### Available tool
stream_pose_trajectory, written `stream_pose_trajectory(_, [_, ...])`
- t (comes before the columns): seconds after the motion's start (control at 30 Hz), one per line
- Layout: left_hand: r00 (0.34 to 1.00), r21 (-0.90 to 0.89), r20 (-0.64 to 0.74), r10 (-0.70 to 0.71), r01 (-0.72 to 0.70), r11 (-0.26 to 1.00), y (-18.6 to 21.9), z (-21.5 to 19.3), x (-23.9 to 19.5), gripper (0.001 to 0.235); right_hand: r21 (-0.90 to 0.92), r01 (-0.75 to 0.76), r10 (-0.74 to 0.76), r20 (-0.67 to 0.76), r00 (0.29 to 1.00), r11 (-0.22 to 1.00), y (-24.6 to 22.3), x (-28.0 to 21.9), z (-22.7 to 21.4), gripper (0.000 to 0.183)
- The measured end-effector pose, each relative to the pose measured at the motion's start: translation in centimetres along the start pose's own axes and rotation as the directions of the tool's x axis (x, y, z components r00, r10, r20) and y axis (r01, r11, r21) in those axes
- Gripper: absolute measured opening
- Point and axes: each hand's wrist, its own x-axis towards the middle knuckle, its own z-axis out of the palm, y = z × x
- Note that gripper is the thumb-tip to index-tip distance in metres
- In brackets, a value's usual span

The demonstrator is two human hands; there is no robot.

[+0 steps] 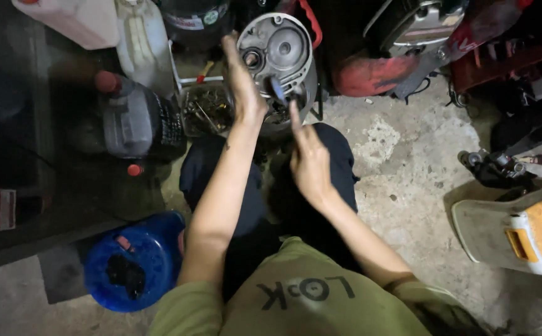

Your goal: Cleaning a metal engine component using a small brush and cleaning fluid to remove grime.

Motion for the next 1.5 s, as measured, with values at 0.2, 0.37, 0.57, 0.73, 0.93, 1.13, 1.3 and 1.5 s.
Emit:
stream_pose_trajectory(0.2, [0.996,-0.015,0.085,-0.005,0.006,1.0,-0.7,-0.5,0.8,0.036,-0.002,0.042,-0.042,-0.171,0.984,0.999,0.0,5.1,-1.6,0.103])
stream_pose_trajectory(0.37, [0.996,-0.027,0.08,0.034,-0.032,0.999,-1.1,-1.6,1.8,0.05,0.019,0.12,-0.119,-0.023,0.993,0.993,-2.5,0.9,0.8,0.098])
stream_pose_trajectory(0.57, [0.995,-0.056,0.073,0.074,-0.07,0.996,-0.9,-0.6,0.3,0.035,-0.052,0.028,-0.035,-0.131,0.991,0.998,-1.4,3.9,-1.2,0.105])
stream_pose_trajectory(0.73, [0.992,-0.131,0.128,0.012,0.004,0.991,-1.2,-2.2,2.4,0.047,-0.059,0.066,-0.063,0.045,0.997,0.996,-2.5,0.3,1.1,0.102])
stream_pose_trajectory(0.93, [0.973,0.08,0.122,0.194,-0.204,0.976,0.2,-0.8,-0.4,0.034,-0.135,0.023,-0.031,-0.055,0.998,0.991,-2.1,3.6,-0.8,0.112])
stream_pose_trajectory(1.13, [0.991,0.015,0.127,0.028,-0.03,0.999,-0.7,-1.9,0.7,0.047,-0.067,-0.005,0.016,0.151,0.988,0.998,-4.0,0.9,-0.1,0.098])
stream_pose_trajectory(1.3, [0.949,0.058,0.216,0.228,-0.246,0.968,-4.5,-3.0,3.0,0.044,-0.113,0.016,-0.014,0.021,1.0,0.993,-3.0,2.6,-1.8,0.097])
stream_pose_trajectory(1.5, [0.995,-0.185,0.095,0.007,0.011,0.983,-1.9,-1.6,2.3,0.022,-0.008,0.002,-0.001,0.117,0.993,1.0,-3.1,0.6,0.1,0.088])
